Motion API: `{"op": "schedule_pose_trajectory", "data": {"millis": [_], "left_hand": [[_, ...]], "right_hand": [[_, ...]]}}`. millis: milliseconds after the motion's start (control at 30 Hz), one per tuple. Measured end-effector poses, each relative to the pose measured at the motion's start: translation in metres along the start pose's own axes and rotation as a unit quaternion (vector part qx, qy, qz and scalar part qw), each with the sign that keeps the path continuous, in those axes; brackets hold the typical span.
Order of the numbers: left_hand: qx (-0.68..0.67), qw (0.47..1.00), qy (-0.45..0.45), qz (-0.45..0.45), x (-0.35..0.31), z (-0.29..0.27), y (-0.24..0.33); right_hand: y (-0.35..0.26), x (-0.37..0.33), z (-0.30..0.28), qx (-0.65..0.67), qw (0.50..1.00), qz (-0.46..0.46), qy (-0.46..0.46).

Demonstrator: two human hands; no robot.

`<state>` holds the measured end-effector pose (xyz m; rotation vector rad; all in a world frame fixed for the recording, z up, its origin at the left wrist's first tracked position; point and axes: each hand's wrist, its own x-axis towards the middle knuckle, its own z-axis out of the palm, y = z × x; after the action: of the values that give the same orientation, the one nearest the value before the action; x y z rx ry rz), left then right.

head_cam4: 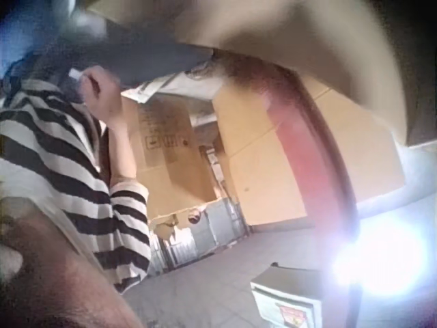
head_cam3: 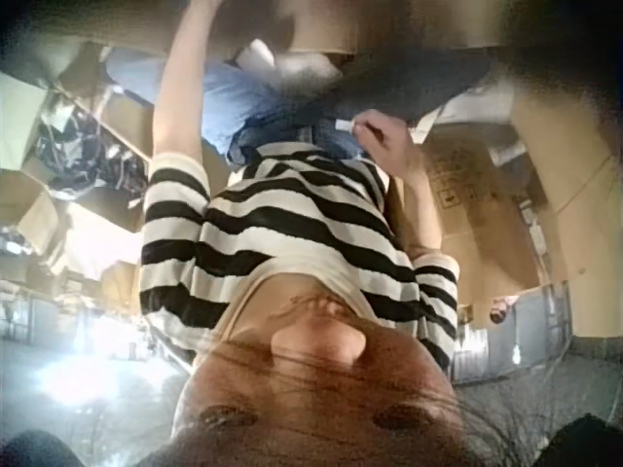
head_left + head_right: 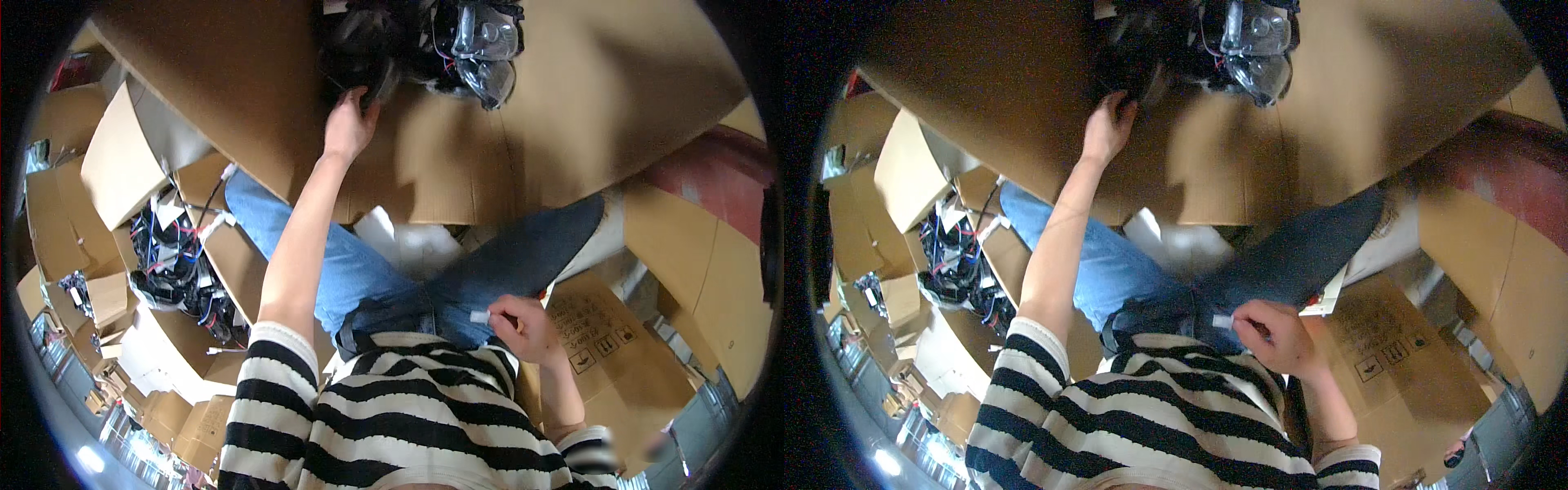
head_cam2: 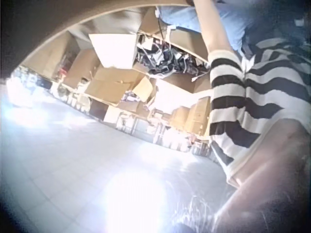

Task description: The person connects small plastic components with wire connectors by hand, taking them from a cardboard box.

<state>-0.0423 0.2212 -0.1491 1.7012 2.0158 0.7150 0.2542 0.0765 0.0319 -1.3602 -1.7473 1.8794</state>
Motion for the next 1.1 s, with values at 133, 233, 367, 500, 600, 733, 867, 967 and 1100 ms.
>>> {"op": "schedule_pose_trajectory", "data": {"millis": [133, 233, 367, 500, 600, 733, 867, 967, 1100], "left_hand": [[0.001, 0.997, -0.073, -0.037, 0.051, 0.085, -0.04], [0.051, 0.993, -0.074, -0.082, 0.066, 0.131, -0.082], [-0.008, 0.963, -0.263, -0.062, 0.014, 0.165, -0.045], [0.114, 0.943, -0.284, 0.131, -0.05, 0.123, -0.002], [0.04, 0.947, -0.309, 0.081, -0.056, 0.123, 0.007], [-0.101, 0.978, -0.177, -0.055, -0.014, 0.121, -0.01], [-0.396, 0.911, -0.07, -0.092, 0.016, 0.166, -0.067], [-0.53, 0.699, -0.13, -0.462, 0.047, 0.178, -0.042], [-0.337, 0.818, -0.163, -0.436, 0.068, 0.226, -0.076]], "right_hand": [[0.008, 0.011, -0.01, 0.021, 0.995, 0.098, 0.019], [0.014, 0.023, -0.013, 0.058, 0.989, 0.13, 0.032], [0.033, 0.025, -0.027, 0.116, 0.981, 0.138, 0.078], [0.03, 0.038, -0.026, 0.12, 0.977, 0.168, 0.049], [0.026, 0.05, -0.026, 0.091, 0.98, 0.173, 0.029], [0.026, 0.057, -0.028, 0.086, 0.982, 0.163, 0.027], [0.03, 0.063, -0.029, 0.105, 0.983, 0.147, 0.024], [0.037, 0.062, -0.033, 0.112, 0.98, 0.165, 0.027], [0.036, 0.065, -0.036, 0.12, 0.977, 0.172, 0.039]]}}
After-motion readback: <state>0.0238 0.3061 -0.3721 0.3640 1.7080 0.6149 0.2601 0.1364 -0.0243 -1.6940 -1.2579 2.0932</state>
